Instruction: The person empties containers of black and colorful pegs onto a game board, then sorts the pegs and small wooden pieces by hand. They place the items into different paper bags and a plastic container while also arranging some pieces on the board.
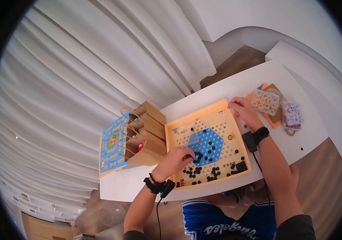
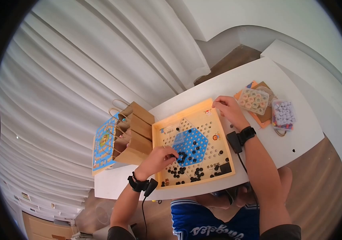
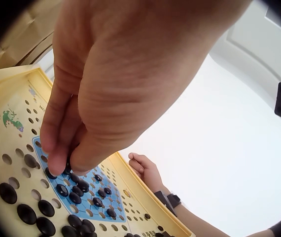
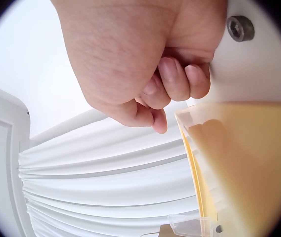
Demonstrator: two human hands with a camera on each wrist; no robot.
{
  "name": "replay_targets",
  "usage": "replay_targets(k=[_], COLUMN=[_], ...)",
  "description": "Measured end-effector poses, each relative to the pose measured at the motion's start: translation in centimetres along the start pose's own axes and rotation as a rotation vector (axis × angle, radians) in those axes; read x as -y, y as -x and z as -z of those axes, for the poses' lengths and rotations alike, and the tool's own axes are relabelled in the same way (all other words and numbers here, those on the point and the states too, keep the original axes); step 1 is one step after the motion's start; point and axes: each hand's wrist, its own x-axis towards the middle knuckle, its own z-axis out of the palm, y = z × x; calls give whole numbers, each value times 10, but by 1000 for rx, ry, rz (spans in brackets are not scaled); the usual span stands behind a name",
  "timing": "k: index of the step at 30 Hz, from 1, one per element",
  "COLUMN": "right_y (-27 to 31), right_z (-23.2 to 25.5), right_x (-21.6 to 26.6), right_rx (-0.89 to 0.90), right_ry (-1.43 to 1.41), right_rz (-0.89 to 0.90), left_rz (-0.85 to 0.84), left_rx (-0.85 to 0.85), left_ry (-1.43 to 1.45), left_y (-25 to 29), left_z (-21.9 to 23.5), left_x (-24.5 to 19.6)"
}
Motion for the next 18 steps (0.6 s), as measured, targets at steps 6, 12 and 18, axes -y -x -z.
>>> replay_targets(k=[6,12,18], right_y=[-1,0,2], right_z=[1,4,-2], right_x=[-1,-1,4], right_rx=[7,19,-13], right_ry=[5,-32,28], right_rz=[-8,-33,-5], left_rz=[45,99,-60], left_rx=[-15,-76,-263], left_ry=[55,31,-195], left_y=[-6,-13,-26], left_z=[1,14,20], left_x=[4,2,-2])
